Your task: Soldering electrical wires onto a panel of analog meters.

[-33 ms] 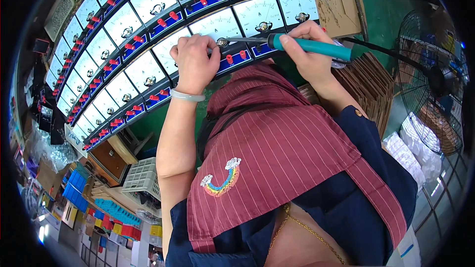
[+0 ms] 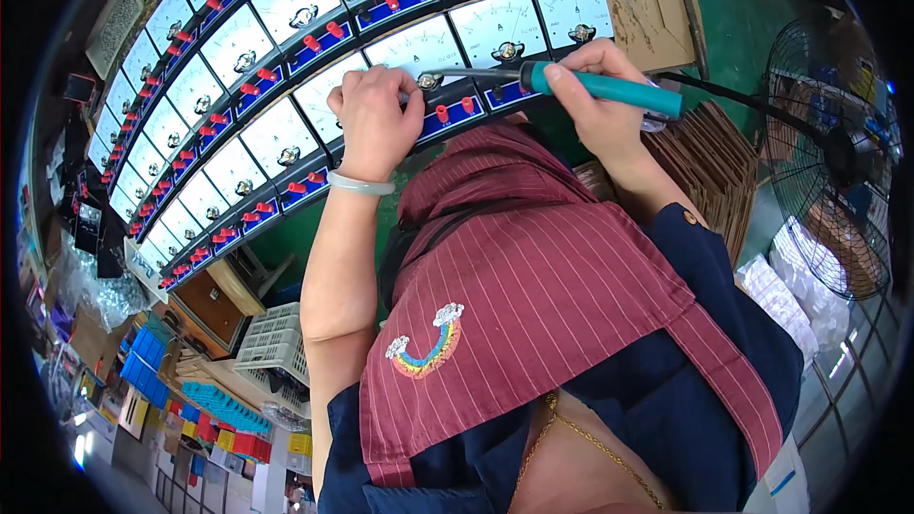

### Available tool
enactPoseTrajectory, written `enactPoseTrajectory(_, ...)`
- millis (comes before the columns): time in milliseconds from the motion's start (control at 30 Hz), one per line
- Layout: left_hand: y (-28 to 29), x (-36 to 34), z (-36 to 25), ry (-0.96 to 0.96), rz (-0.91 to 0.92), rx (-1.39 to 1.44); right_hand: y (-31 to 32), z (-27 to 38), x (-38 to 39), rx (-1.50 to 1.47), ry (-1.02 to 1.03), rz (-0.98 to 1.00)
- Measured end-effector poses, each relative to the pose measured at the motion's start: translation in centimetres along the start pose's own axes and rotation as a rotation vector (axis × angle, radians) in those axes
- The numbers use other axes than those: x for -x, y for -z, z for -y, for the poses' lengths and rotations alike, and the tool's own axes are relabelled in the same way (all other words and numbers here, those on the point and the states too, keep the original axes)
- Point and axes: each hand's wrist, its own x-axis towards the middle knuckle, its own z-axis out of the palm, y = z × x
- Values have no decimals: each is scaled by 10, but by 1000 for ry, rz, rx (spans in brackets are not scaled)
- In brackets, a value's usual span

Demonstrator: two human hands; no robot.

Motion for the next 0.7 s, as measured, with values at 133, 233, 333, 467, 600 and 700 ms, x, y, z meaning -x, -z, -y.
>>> enactPoseTrajectory(133,1,1,0,1,-2,9,13,-2,-4,20,55,-41)
enactPoseTrajectory(233,2,1,-1,5,13,-4,20,-3,-4,15,52,-67)
enactPoseTrajectory(333,4,1,-2,4,26,-18,23,-4,-2,27,68,-84)
enactPoseTrajectory(467,8,0,-1,11,82,-9,23,-2,1,29,62,-106)
enactPoseTrajectory(600,18,-5,6,-18,129,26,25,-2,3,28,58,-126)
enactPoseTrajectory(700,17,-13,15,-19,227,100,25,0,4,48,69,-141)
